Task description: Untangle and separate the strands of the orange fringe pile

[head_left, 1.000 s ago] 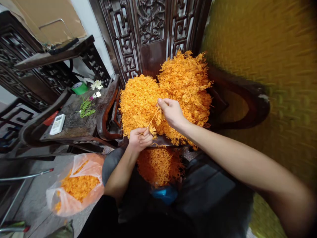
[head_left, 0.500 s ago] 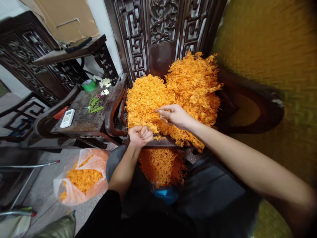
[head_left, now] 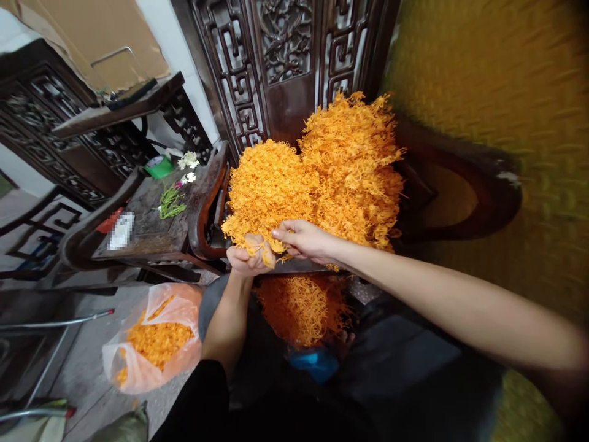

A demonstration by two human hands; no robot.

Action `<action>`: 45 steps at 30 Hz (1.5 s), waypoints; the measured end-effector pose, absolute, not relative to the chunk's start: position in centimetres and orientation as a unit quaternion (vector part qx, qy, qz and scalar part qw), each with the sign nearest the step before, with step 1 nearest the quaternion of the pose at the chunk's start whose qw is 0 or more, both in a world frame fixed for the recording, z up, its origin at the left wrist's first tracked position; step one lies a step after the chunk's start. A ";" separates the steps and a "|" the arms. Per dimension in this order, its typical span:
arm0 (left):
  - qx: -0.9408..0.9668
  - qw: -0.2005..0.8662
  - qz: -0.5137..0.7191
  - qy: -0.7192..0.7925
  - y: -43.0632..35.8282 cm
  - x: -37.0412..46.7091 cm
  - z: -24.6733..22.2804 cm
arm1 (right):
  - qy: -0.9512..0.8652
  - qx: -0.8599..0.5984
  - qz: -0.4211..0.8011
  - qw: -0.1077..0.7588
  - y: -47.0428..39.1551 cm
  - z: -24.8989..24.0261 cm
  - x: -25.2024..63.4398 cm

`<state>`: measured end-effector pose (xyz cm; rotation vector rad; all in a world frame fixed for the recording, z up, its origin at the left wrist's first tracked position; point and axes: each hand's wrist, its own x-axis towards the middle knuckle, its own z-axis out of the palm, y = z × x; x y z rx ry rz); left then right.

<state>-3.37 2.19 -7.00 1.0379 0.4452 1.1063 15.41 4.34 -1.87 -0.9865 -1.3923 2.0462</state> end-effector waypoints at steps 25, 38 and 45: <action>0.505 0.690 0.496 0.151 1.0 -3.2 -5.7 | -0.918 -0.357 0.032 0.170 3.6 -0.3 17.8; 0.398 0.738 0.498 0.222 1.3 -1.1 -5.7 | -0.879 -0.449 -0.095 0.128 8.2 -0.3 17.0; 0.425 0.710 0.509 0.236 0.8 -1.8 -5.0 | -0.856 -0.490 -0.033 0.160 10.5 -0.9 17.6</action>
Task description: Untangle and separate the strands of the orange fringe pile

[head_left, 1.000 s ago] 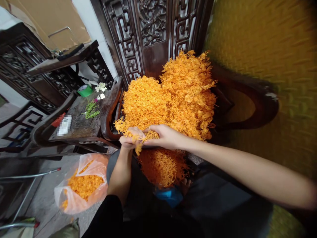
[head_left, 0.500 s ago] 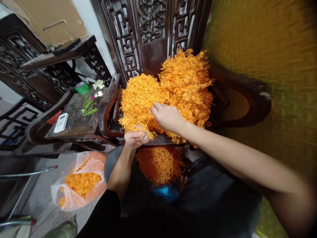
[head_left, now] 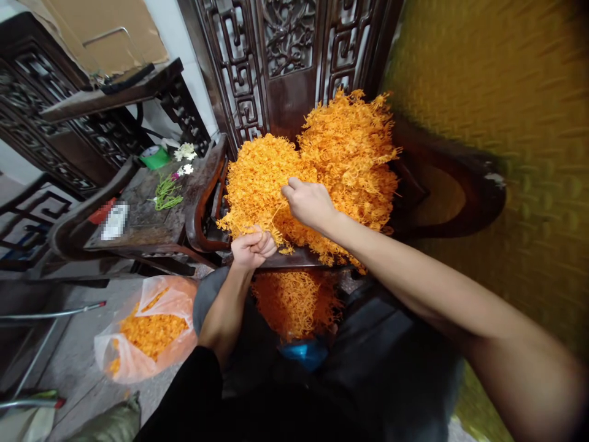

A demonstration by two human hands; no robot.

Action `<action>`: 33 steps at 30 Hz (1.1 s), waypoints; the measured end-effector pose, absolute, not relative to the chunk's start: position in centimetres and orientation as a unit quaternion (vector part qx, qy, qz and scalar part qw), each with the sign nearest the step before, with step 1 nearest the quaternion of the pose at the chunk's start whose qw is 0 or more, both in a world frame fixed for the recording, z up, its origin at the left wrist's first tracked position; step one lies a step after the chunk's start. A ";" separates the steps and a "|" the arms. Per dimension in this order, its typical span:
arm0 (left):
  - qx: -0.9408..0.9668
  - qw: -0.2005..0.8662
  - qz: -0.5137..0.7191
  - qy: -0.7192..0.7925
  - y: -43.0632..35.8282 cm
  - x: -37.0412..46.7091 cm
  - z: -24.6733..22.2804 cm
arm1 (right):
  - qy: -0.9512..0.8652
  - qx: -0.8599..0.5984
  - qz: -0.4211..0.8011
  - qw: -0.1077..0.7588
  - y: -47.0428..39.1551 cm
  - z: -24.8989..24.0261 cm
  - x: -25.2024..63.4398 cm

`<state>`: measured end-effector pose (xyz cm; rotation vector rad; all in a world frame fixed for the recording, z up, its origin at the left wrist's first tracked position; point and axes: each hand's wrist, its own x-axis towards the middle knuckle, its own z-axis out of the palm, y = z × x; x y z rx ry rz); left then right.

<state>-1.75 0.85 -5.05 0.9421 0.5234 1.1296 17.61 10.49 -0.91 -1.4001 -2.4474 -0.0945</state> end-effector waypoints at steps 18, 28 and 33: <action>0.334 0.688 0.603 0.226 2.9 -3.9 -6.9 | -0.584 -0.332 0.693 0.261 7.6 -0.5 20.7; 0.325 0.729 0.532 0.284 2.7 -3.0 -6.7 | -0.612 -0.352 0.626 0.331 5.5 0.3 19.0; 0.365 0.726 0.525 0.255 2.4 -1.8 -5.9 | -0.716 -0.373 0.486 0.336 4.6 0.6 18.2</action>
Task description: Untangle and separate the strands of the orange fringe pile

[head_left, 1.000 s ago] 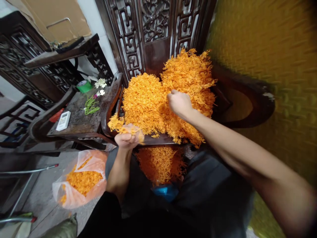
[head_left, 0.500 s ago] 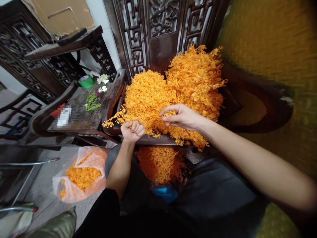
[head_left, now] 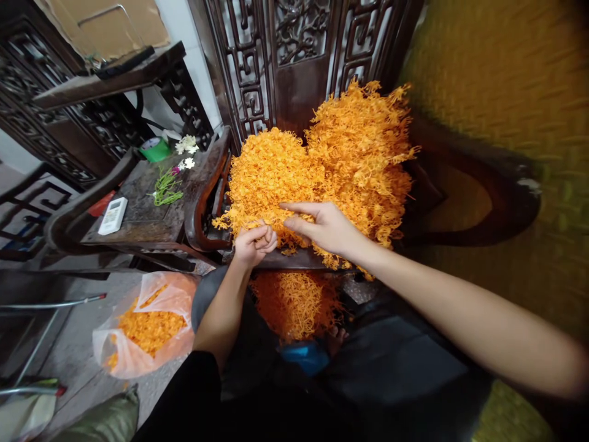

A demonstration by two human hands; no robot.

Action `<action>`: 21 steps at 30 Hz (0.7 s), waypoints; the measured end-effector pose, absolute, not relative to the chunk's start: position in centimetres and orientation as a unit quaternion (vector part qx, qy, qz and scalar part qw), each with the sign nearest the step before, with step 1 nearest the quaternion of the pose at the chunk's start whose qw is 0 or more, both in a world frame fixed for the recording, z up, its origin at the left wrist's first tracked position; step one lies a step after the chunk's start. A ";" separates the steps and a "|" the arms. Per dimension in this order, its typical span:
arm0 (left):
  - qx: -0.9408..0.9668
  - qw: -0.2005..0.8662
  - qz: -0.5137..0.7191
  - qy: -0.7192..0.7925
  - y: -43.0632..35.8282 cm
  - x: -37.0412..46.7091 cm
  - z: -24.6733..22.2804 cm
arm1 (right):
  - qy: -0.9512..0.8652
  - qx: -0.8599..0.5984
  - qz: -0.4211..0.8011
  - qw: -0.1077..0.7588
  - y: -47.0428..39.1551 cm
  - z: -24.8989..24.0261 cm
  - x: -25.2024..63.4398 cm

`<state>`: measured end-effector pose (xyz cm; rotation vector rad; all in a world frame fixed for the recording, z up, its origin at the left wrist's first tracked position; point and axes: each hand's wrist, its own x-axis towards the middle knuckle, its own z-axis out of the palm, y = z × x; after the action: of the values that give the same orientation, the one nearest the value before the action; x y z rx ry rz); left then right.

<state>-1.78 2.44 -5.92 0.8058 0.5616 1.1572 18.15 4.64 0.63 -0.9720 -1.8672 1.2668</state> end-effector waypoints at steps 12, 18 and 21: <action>0.412 0.697 0.503 0.301 1.6 -0.4 -6.1 | -0.696 -0.425 0.459 0.352 6.2 1.5 20.6; 0.445 0.657 0.494 0.355 1.2 -0.5 -6.5 | -0.770 -0.379 0.381 0.344 4.9 1.5 19.2; 0.459 0.661 0.488 0.339 0.9 -0.8 -6.7 | -0.643 -0.470 0.384 0.468 6.7 1.2 20.3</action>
<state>-0.82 0.86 -6.71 1.0389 0.7665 1.1030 20.28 6.72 1.20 -1.1518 -1.5760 0.9416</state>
